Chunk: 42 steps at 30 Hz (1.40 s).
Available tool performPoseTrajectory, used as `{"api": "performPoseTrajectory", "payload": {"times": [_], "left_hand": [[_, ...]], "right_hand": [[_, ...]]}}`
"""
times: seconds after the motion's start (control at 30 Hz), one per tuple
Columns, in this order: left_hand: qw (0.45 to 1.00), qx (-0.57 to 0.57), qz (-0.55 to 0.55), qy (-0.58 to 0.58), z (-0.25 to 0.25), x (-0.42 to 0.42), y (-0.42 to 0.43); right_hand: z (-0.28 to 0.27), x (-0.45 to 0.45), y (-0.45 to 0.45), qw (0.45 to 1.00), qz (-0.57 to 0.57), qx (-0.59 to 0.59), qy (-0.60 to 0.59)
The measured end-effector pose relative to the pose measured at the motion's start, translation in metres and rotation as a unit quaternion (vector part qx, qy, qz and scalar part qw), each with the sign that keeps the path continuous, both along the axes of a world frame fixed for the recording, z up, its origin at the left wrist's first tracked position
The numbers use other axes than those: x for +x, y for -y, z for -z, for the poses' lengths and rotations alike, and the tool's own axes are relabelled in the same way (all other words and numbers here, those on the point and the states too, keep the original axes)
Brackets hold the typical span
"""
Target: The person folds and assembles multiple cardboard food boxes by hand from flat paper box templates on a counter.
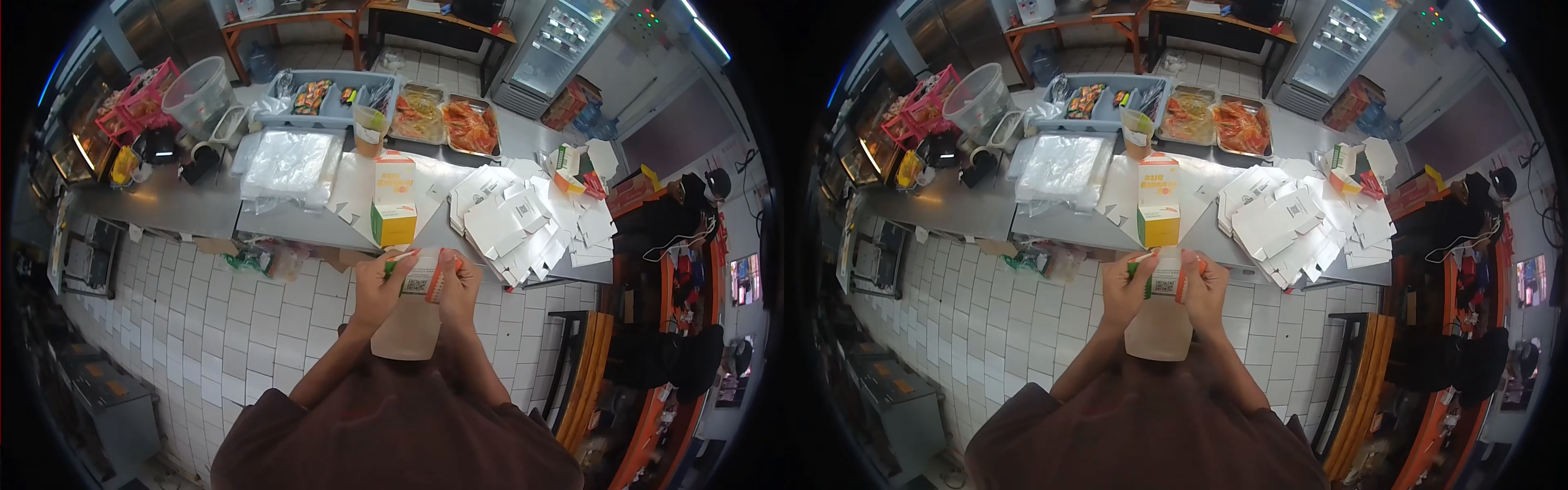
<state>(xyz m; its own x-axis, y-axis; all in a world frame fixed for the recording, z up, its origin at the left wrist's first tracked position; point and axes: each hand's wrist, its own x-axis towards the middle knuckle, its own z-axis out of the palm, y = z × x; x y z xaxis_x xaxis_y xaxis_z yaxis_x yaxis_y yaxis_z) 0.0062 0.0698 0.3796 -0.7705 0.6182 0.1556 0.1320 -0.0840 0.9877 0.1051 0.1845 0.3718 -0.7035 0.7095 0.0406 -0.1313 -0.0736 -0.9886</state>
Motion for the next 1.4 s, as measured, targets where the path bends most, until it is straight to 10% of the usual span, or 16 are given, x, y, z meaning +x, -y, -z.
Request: {"api": "performPoseTrajectory", "payload": {"times": [0.13, 0.3, 0.43, 0.53, 0.6, 0.77, 0.87, 1.2, 1.4], "left_hand": [[0.995, -0.073, 0.061, 0.011, 0.021, -0.013, -0.004], [0.960, 0.084, 0.102, 0.246, 0.067, -0.014, -0.010], [0.854, 0.088, 0.292, 0.421, 0.081, -0.020, -0.001], [0.881, 0.020, 0.385, 0.273, 0.089, -0.027, 0.005], [0.933, -0.026, 0.351, 0.078, 0.098, -0.045, 0.007], [0.875, 0.013, 0.315, 0.368, 0.089, -0.078, 0.028], [0.949, -0.103, 0.295, 0.033, 0.097, -0.039, 0.013], [0.989, -0.071, 0.089, 0.097, 0.144, -0.056, -0.012], [0.989, -0.110, 0.077, -0.069, 0.149, -0.096, -0.026]], "right_hand": [[0.001, -0.014, -0.003, 0.978, 0.177, -0.067, -0.088], [0.029, 0.006, -0.001, 0.955, -0.048, -0.290, -0.023], [0.030, -0.004, -0.014, 0.959, -0.238, -0.154, -0.005], [0.060, 0.003, -0.044, 0.931, -0.353, -0.091, 0.032], [0.077, 0.006, -0.055, 0.967, -0.233, -0.100, 0.005], [0.097, 0.003, -0.062, 0.994, 0.000, -0.103, 0.047], [0.117, -0.007, -0.059, 0.990, 0.032, -0.110, 0.084], [0.107, -0.009, -0.063, 0.983, -0.173, 0.005, 0.065], [0.137, -0.034, -0.085, 0.982, -0.121, 0.048, 0.134]]}}
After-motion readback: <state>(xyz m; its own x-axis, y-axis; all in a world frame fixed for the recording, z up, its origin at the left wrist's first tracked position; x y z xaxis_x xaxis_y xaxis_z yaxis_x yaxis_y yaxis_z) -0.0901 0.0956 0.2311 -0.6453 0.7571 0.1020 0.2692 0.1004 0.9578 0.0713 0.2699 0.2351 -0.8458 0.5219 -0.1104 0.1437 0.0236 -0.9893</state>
